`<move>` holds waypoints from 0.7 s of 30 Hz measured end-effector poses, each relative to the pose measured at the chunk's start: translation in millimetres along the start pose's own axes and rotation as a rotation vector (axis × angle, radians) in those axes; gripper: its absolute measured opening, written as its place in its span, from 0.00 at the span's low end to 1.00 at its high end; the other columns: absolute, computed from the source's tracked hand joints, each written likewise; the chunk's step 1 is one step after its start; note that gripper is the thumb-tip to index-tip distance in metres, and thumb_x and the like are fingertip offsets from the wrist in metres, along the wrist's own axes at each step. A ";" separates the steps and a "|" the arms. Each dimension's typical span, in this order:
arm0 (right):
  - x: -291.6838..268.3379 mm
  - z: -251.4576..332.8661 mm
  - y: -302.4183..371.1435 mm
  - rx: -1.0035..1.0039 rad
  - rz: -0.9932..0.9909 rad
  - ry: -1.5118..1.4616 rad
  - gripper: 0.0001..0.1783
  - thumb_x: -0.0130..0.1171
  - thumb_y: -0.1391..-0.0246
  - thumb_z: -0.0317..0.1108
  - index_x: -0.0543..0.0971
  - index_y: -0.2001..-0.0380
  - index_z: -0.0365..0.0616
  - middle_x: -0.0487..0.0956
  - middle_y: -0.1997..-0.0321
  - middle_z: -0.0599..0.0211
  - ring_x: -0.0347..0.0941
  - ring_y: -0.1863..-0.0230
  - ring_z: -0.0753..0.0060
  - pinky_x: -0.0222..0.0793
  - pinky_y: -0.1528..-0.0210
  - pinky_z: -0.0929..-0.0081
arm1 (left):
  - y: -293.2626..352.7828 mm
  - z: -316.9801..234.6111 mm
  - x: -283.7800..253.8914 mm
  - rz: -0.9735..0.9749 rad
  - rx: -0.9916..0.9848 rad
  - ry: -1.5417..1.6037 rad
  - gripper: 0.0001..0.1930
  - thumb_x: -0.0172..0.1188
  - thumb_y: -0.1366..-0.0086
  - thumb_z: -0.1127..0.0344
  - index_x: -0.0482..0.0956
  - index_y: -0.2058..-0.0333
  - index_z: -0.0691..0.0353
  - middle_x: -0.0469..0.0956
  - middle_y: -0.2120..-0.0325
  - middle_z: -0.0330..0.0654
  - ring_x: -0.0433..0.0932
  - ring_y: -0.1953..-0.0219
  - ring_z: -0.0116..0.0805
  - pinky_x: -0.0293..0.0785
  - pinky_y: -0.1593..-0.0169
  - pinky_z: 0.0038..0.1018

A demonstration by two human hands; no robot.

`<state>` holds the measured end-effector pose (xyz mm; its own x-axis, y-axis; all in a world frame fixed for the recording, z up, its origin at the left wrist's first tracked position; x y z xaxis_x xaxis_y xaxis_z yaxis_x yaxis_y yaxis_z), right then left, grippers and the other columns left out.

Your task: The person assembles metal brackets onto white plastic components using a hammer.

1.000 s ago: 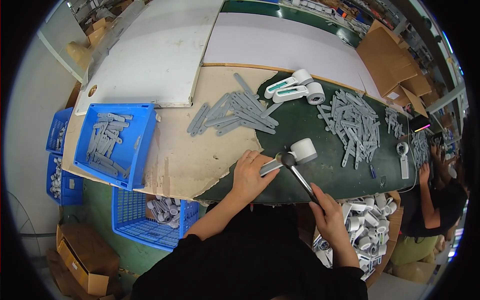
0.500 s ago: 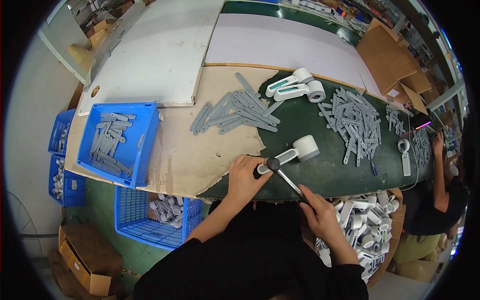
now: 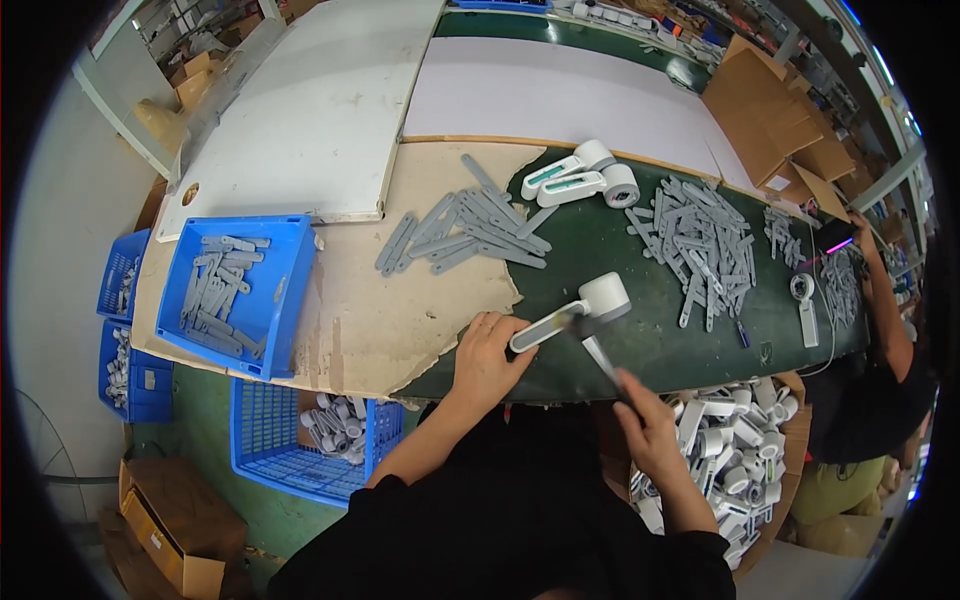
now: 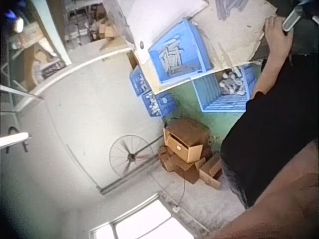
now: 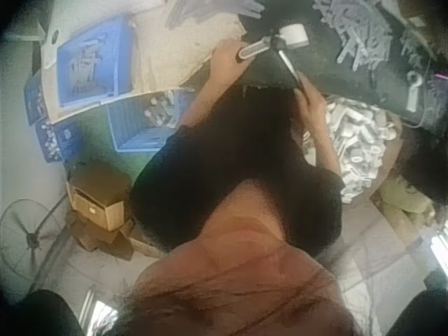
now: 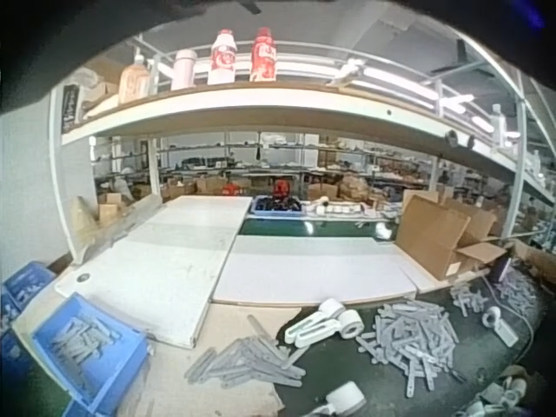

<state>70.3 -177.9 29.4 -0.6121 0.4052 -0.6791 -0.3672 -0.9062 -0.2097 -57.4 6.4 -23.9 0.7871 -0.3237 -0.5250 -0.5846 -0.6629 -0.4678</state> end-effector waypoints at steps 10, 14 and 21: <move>-10.1 -48.1 4.6 0.328 -0.301 -0.610 0.26 0.48 0.43 0.25 0.61 0.41 0.38 0.66 0.82 0.74 0.54 0.86 0.89 0.46 0.86 0.90 | 10.0 -22.1 -8.9 -0.091 0.266 -0.225 0.18 0.64 0.62 0.79 0.75 0.67 0.63 0.71 0.72 0.42 0.72 0.72 0.41 0.69 0.71 0.30; -5.8 -61.6 2.7 0.363 -0.329 -0.640 0.26 0.49 0.43 0.26 0.62 0.41 0.40 0.67 0.80 0.73 0.54 0.87 0.88 0.48 0.86 0.90 | 22.3 -17.0 -28.4 -0.103 0.137 -0.069 0.16 0.66 0.58 0.76 0.76 0.66 0.63 0.72 0.76 0.42 0.72 0.73 0.40 0.68 0.72 0.27; -1.4 -88.4 0.1 0.379 -0.404 -0.721 0.25 0.48 0.43 0.26 0.63 0.41 0.42 0.68 0.79 0.72 0.56 0.87 0.88 0.48 0.87 0.90 | 170.1 38.8 -134.9 -0.201 -0.295 -0.151 0.12 0.64 0.50 0.71 0.75 0.65 0.64 0.73 0.72 0.44 0.71 0.72 0.39 0.68 0.65 0.31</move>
<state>133.1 -189.3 -31.9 -0.6301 0.7761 0.0273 -0.7764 -0.6302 -0.0044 -270.7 -36.5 -60.2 0.8297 -0.0793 -0.5525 -0.3225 -0.8760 -0.3586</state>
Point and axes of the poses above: each hand's wrist, its own y-axis away from the middle knuckle, its own x-axis out of the palm, z = x × y, the point moved 5 cm from there along -y, towards the middle knuckle
